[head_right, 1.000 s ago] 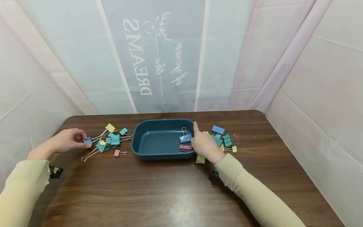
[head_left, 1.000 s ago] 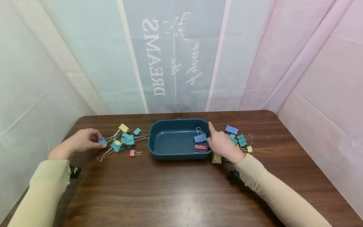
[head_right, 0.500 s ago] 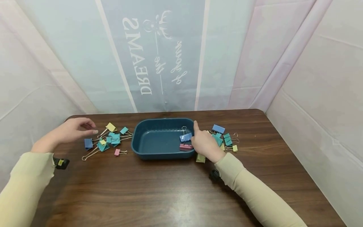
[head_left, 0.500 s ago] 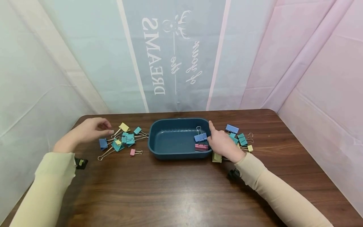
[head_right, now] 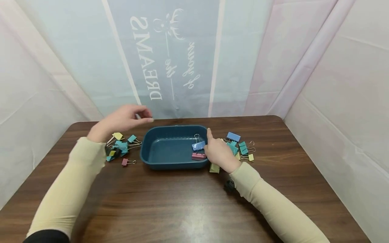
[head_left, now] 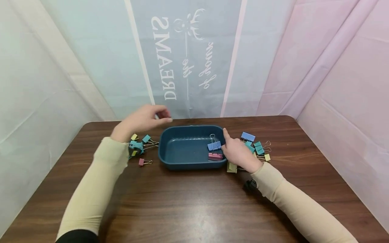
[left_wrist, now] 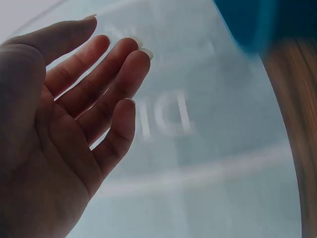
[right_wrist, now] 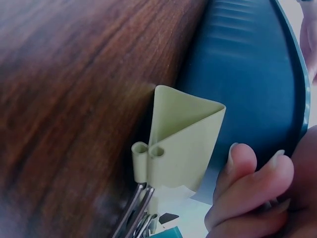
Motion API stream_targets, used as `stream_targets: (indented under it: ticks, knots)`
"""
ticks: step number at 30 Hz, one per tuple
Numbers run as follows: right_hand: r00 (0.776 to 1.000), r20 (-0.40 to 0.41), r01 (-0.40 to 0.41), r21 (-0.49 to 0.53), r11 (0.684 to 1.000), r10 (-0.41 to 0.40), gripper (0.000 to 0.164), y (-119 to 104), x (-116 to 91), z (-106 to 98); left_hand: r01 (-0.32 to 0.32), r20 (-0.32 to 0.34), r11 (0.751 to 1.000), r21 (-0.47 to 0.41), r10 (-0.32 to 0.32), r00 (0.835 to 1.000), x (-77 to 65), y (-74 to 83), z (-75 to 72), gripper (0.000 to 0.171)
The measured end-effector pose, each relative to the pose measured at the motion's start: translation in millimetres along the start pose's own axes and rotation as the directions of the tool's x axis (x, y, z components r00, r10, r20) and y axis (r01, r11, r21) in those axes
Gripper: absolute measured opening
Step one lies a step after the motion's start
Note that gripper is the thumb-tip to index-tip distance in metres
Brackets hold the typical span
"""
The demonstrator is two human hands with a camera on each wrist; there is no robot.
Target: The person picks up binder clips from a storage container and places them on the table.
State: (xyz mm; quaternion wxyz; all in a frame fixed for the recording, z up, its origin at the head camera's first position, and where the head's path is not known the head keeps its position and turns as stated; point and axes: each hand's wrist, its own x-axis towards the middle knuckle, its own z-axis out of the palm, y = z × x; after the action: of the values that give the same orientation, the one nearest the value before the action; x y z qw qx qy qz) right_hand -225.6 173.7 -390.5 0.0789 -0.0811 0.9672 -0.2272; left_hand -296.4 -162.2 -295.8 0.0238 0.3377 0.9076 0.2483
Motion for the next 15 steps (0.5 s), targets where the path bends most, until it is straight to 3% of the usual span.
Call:
stream_targets:
  ticks: [7, 15]
  knots:
    - [1.000, -0.008, -0.005, 0.000, 1.000, 0.005, 0.070, -1.0, 2.4, 1.9, -0.127, 0.078, 0.991, -0.044, 0.130, 0.988, 52.2, 31.1, 34.5, 0.013]
    - [1.000, -0.002, -0.019, -0.006, 1.000, 0.019, 0.070, -2.2, 1.7, 0.7, -0.181, 0.161, 0.980, -0.084, 0.193, 0.968, 88.6, 45.5, 85.8, 0.010]
